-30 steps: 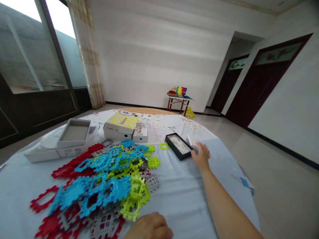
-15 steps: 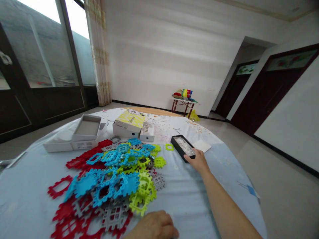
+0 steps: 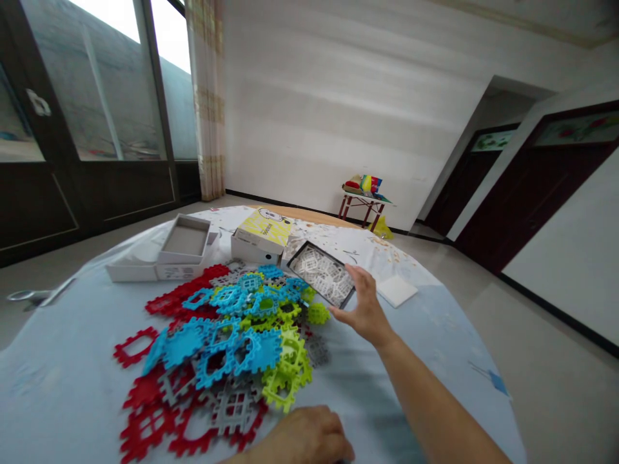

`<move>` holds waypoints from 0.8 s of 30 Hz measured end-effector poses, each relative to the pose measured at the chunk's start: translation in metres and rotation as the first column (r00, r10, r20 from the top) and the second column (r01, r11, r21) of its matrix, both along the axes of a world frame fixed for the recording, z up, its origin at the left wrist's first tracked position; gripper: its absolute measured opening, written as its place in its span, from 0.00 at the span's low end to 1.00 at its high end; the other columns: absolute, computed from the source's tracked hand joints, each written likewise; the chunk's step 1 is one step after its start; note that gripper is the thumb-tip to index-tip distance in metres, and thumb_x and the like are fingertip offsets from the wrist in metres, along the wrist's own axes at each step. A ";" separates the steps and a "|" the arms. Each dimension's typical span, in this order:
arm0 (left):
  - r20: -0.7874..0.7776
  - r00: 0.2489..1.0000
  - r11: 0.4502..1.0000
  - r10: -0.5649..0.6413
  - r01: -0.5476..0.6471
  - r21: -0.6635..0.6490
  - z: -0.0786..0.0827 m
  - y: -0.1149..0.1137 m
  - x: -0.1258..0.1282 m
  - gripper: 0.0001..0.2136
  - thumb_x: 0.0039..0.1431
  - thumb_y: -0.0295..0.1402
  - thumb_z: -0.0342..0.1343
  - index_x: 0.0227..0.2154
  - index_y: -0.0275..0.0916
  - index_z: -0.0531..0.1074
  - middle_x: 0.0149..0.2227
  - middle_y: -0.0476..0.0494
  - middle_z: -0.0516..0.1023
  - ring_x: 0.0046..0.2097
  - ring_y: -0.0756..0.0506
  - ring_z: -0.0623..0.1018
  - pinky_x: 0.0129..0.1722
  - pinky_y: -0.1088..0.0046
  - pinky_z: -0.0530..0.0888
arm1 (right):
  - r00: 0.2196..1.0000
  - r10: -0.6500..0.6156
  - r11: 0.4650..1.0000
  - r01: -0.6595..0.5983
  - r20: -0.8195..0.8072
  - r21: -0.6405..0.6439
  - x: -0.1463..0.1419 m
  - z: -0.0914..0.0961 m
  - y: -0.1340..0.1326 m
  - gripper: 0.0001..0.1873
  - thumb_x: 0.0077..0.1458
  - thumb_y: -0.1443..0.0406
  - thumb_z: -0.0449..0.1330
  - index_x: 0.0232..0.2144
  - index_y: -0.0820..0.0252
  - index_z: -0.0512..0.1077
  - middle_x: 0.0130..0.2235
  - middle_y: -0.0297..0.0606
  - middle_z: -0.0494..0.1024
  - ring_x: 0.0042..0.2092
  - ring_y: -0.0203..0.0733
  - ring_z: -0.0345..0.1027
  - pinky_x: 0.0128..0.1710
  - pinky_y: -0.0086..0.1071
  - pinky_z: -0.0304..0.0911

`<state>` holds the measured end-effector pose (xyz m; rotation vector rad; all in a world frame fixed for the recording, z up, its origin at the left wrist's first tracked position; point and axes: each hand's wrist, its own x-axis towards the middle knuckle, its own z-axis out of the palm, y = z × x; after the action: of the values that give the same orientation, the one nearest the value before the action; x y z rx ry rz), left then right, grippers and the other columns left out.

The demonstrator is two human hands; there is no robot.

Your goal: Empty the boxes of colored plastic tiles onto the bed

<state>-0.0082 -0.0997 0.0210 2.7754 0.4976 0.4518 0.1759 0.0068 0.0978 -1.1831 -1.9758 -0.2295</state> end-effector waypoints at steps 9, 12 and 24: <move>0.012 1.000 0.998 -0.028 0.027 0.057 -0.001 0.001 -0.002 0.05 0.56 0.36 0.52 0.34 0.43 0.71 0.31 0.53 0.75 0.32 0.52 0.74 0.28 0.79 0.65 | 0.921 0.235 0.966 -0.256 0.311 0.027 -0.061 0.009 -0.001 0.44 0.42 0.69 0.63 0.60 0.50 0.48 0.58 0.43 0.53 0.59 0.54 0.44 0.56 0.54 0.52; 0.013 0.999 0.992 -0.042 0.040 0.117 -0.005 0.002 -0.002 0.04 0.55 0.36 0.54 0.33 0.43 0.70 0.30 0.54 0.75 0.30 0.52 0.73 0.26 0.77 0.63 | 0.920 0.229 0.967 -0.253 0.317 0.035 -0.063 0.010 0.003 0.45 0.42 0.70 0.62 0.60 0.50 0.47 0.58 0.43 0.52 0.60 0.54 0.42 0.56 0.55 0.51; 0.009 0.997 0.975 -0.077 0.073 0.211 -0.015 0.003 -0.004 0.06 0.54 0.36 0.55 0.34 0.43 0.69 0.28 0.55 0.75 0.30 0.51 0.71 0.24 0.73 0.60 | 0.918 0.197 0.964 -0.246 0.344 0.104 -0.060 0.017 -0.006 0.44 0.46 0.70 0.61 0.61 0.49 0.45 0.59 0.41 0.52 0.61 0.53 0.41 0.57 0.52 0.51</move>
<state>-0.0118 -0.0968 0.0065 2.9779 0.3574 0.5388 0.1158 0.0012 0.1148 -0.8567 -2.3222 -0.4727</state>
